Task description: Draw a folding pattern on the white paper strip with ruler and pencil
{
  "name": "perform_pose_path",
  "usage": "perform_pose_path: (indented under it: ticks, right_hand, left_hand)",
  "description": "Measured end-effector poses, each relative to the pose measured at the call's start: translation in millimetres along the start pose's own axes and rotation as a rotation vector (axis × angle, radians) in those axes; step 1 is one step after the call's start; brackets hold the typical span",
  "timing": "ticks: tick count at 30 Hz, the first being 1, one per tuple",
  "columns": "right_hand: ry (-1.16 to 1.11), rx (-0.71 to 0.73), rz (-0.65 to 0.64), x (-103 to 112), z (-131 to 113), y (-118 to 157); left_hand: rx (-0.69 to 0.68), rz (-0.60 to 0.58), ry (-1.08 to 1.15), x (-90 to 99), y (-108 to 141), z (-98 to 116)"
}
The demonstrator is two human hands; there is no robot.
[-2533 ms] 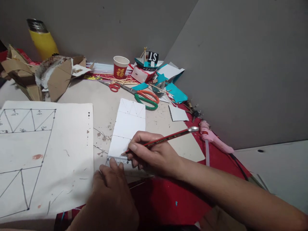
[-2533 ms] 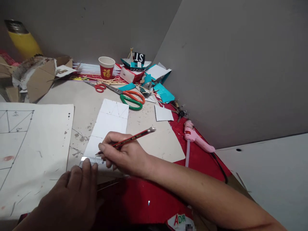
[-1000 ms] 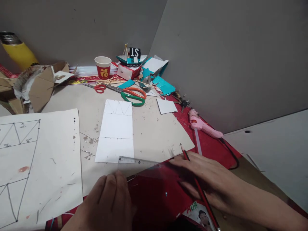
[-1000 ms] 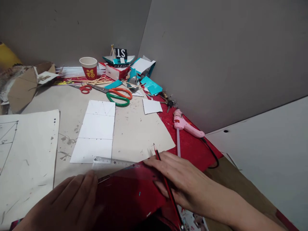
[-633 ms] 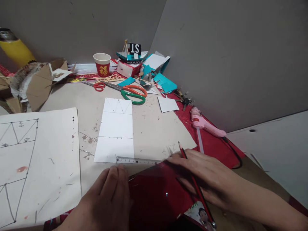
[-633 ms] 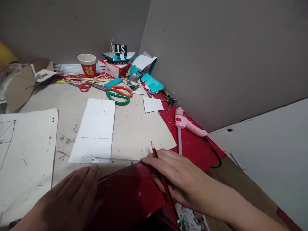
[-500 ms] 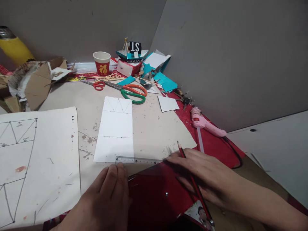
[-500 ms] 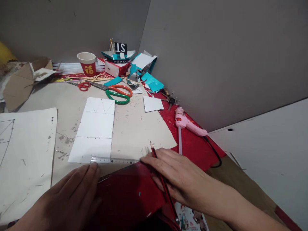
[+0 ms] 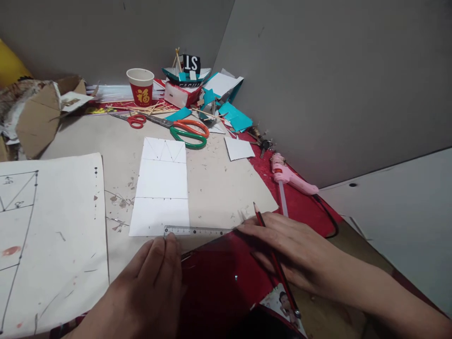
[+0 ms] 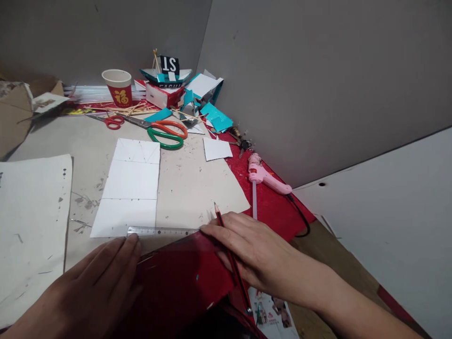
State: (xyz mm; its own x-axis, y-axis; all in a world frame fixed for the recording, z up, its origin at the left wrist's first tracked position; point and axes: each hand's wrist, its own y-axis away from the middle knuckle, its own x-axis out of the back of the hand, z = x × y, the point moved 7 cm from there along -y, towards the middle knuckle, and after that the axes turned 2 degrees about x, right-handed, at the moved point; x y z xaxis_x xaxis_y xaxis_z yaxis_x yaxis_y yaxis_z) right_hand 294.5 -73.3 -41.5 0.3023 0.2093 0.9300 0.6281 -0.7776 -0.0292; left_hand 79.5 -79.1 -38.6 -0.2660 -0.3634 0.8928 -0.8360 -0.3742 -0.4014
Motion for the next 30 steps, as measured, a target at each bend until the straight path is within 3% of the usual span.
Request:
perform_pose_path:
  ticks: [13, 19, 30]
  right_hand:
    - [0.018, 0.014, 0.029, 1.9, 4.0, 6.1]
    - [0.047, 0.015, 0.048, 9.8, 4.6, 5.3]
    - [0.098, 0.05, -0.002, 19.2, 5.7, -6.0]
  left_hand:
    - [-0.002, -0.005, 0.058, -3.9, 4.9, -3.0]
    - [-0.043, -0.079, 0.085, -16.1, 10.0, 0.7]
    - [-0.021, -0.041, 0.041, -15.4, 8.7, -0.3]
